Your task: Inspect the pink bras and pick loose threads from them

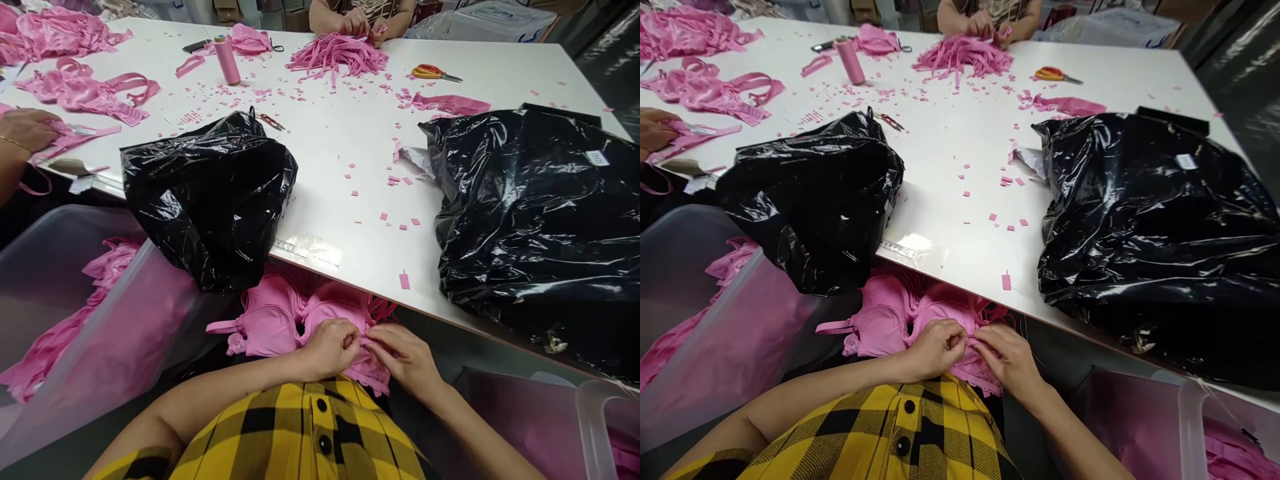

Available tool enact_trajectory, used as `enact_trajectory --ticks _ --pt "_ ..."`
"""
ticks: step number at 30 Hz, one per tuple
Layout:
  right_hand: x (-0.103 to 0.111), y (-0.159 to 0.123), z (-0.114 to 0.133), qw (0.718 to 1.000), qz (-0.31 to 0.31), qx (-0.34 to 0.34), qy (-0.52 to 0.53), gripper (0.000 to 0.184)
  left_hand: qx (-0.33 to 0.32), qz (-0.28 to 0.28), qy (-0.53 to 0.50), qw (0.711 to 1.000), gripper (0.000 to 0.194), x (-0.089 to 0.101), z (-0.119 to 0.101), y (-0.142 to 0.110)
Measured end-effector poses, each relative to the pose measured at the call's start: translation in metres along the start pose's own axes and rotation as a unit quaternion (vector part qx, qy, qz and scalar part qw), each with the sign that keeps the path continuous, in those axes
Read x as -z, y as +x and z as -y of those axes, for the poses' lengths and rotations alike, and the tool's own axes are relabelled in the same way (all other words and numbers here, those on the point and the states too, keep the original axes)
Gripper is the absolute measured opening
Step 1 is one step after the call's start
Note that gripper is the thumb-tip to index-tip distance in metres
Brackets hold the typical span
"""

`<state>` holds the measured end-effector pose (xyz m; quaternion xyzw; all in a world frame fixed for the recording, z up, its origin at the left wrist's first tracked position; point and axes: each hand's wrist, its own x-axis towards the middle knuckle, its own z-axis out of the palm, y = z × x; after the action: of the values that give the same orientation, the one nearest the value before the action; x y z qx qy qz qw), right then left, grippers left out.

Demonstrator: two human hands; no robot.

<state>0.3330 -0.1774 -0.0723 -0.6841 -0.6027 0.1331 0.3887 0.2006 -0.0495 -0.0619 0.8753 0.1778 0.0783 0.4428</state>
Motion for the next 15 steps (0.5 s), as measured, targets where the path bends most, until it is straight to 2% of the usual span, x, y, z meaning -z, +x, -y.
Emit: enact_trajectory --ticks 4,8,11,13,15 --pt "0.003 -0.001 -0.005 0.999 0.022 -0.011 0.032 0.023 0.008 0.013 -0.002 1.0 0.021 -0.003 0.002 0.001" --pt "-0.002 0.003 -0.004 0.998 -0.002 -0.049 0.042 0.02 -0.002 0.018 0.037 0.999 0.019 -0.003 0.001 0.003" --pt "-0.005 0.004 -0.002 0.996 0.002 -0.086 0.037 0.018 -0.034 0.05 0.099 0.993 0.018 0.009 0.0 0.006" --pt "-0.006 0.004 -0.002 0.995 0.021 -0.083 0.045 0.012 -0.053 0.062 0.167 0.982 0.018 0.022 0.0 0.013" --pt "-0.006 0.003 -0.004 0.995 0.03 -0.076 0.058 0.011 -0.027 0.078 0.24 0.967 0.022 0.036 0.0 0.023"
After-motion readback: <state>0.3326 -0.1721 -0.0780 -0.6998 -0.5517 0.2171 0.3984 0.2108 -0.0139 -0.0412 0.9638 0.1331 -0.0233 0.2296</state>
